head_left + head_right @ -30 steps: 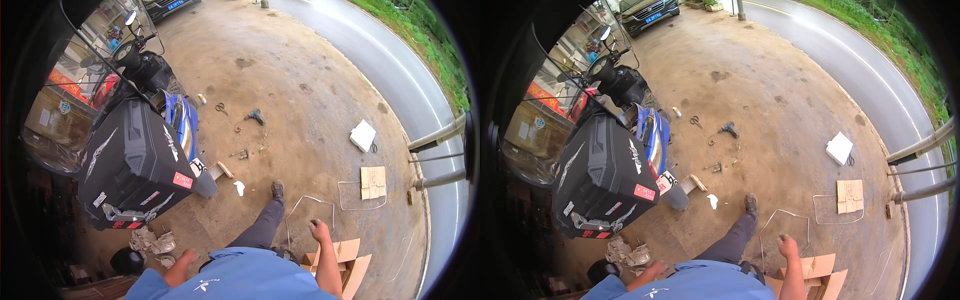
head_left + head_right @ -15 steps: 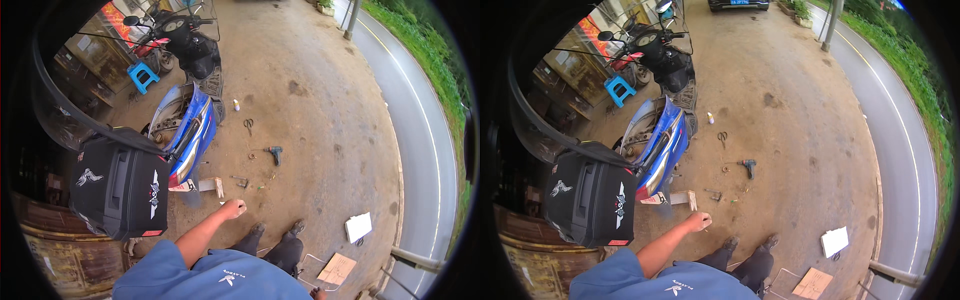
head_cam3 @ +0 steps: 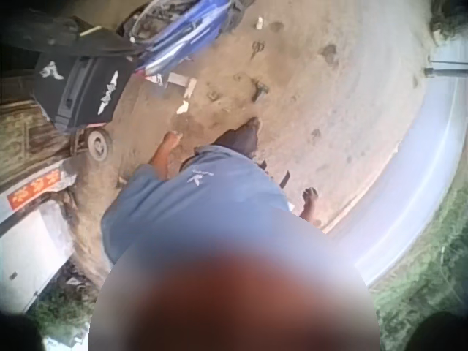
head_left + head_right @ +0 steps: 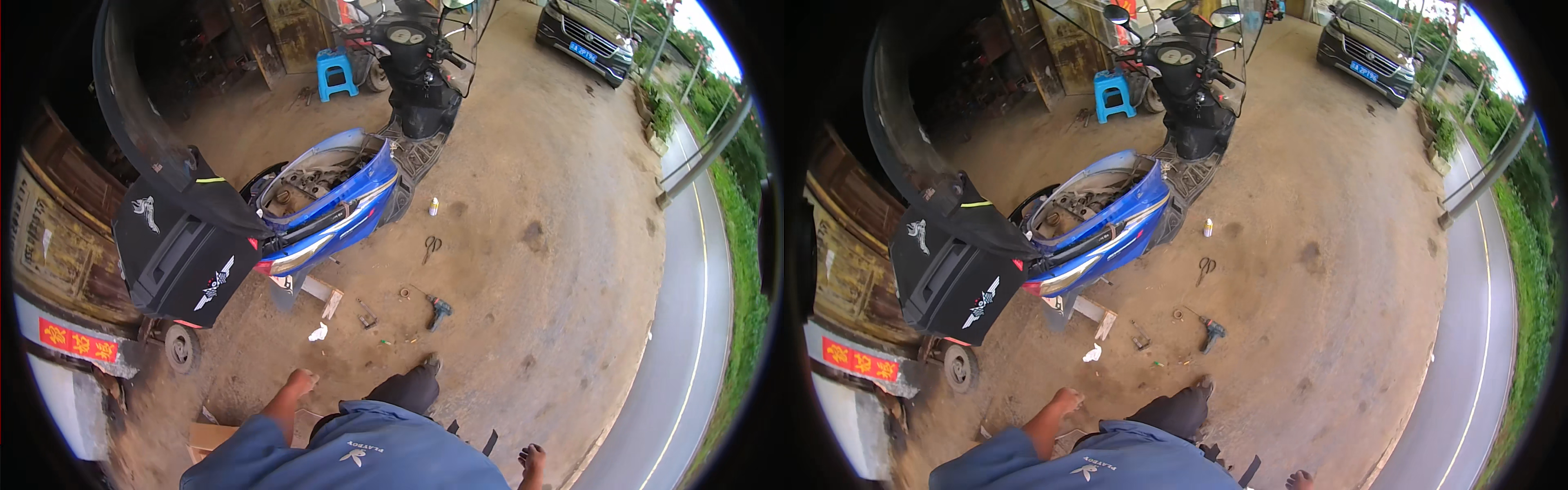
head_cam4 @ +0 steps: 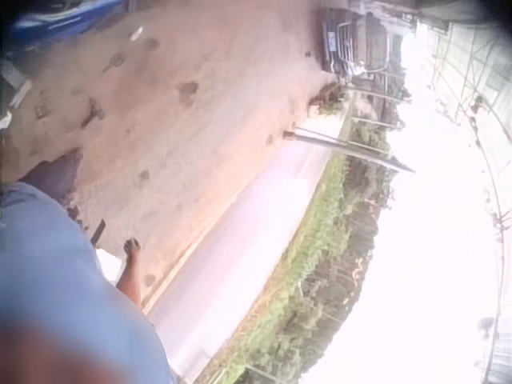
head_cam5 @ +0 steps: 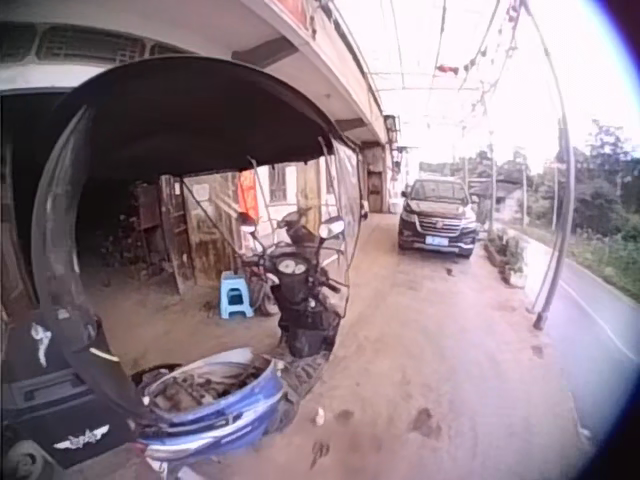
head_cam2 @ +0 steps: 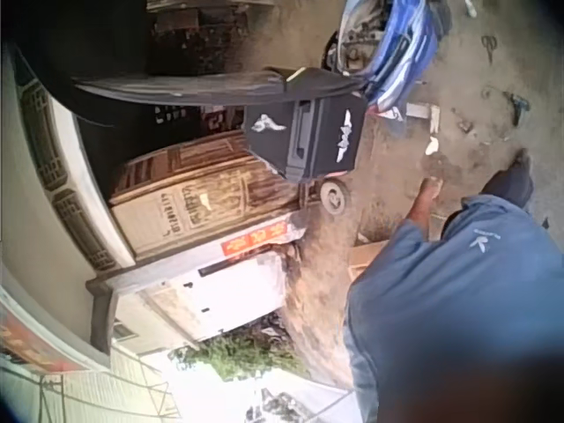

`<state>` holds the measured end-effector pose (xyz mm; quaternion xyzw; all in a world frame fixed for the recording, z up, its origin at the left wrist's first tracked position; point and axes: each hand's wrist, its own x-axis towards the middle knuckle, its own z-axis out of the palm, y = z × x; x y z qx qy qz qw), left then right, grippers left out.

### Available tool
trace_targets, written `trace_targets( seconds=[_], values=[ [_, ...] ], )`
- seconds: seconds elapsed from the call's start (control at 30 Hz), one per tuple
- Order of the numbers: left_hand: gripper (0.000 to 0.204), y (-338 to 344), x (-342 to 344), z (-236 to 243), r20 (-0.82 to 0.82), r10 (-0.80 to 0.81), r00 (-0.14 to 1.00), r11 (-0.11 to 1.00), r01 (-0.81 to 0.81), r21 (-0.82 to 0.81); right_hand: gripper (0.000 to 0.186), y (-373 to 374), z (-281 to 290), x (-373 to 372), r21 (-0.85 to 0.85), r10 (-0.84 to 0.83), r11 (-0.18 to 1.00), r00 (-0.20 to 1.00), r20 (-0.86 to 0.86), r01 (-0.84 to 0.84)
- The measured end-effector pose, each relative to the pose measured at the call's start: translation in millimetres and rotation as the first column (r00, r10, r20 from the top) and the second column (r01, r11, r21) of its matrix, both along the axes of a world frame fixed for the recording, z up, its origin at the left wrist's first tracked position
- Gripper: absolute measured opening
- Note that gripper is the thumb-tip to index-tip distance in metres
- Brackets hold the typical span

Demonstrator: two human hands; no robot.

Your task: Repairing the engine and drivetrain components of a motor scooter by removing bolts and using lubricant spray.

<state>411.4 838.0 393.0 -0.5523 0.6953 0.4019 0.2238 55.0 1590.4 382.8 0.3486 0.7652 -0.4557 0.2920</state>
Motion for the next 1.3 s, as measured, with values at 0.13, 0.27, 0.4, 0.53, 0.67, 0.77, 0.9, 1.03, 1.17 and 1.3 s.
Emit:
trace_targets(
  seconds=[0.13,0.27,0.4,0.53,0.67,0.77,0.9,1.03,1.17,1.3],
  values=[
    [0.032,-24.3,-45.6,-8.5,-0.020,0.090,0.996,0.905,-0.090,-0.415,0.031,-64.0,35.2,-218.6,0.085,0.223,0.973,0.970,-0.096,-0.216],
    [0.018,-83.8,-175.6,14.7,-0.228,0.034,0.973,0.771,-0.170,-0.613,0.041,-186.5,43.2,-348.0,0.016,0.283,0.959,0.955,-0.092,-0.282],
    [0.010,-158.5,-317.3,99.3,-0.301,-0.250,0.920,0.543,-0.124,-0.830,0.056,-335.0,9.5,-447.1,0.113,0.686,0.723,0.728,0.000,-0.681],
    [0.051,-233.9,-366.8,146.3,-0.129,-0.209,0.969,0.497,-0.008,-0.868,0.063,-485.1,-46.5,-530.4,0.151,0.930,0.365,0.354,-0.095,-0.919],
    [0.102,-298.1,-382.3,147.6,0.172,-0.095,0.981,0.493,0.196,-0.848,0.085,-663.0,-125.8,-588.9,0.336,0.982,-0.086,-0.138,-0.132,-0.938],
    [0.116,-330.6,-392.0,119.5,0.246,-0.020,0.969,0.599,0.209,-0.773,0.100,-783.6,-237.6,-634.7,0.260,0.961,-0.192,-0.235,-0.148,-0.946],
    [0.116,-343.9,-405.5,102.3,0.353,-0.067,0.933,0.583,0.323,-0.746,0.127,-948.3,-390.5,-703.3,0.403,0.888,-0.399,-0.457,-0.055,-0.824],
    [0.108,-359.0,-425.6,84.2,0.446,-0.079,0.891,0.569,0.408,-0.714,0.138,-1097.4,-464.9,-710.7,0.536,0.820,-0.499,-0.571,0.040,-0.681],
    [0.102,-361.8,-431.7,87.3,0.493,-0.065,0.867,0.565,0.440,-0.699,0.125,-1166.3,-484.2,-690.2,0.451,0.817,-0.479,-0.570,-0.084,-0.753],
    [0.099,-364.9,-429.3,81.2,0.475,-0.040,0.879,0.557,0.415,-0.719,0.109,-1171.0,-502.4,-686.1,0.448,0.773,-0.574,-0.635,0.019,-0.685]
  ],
)
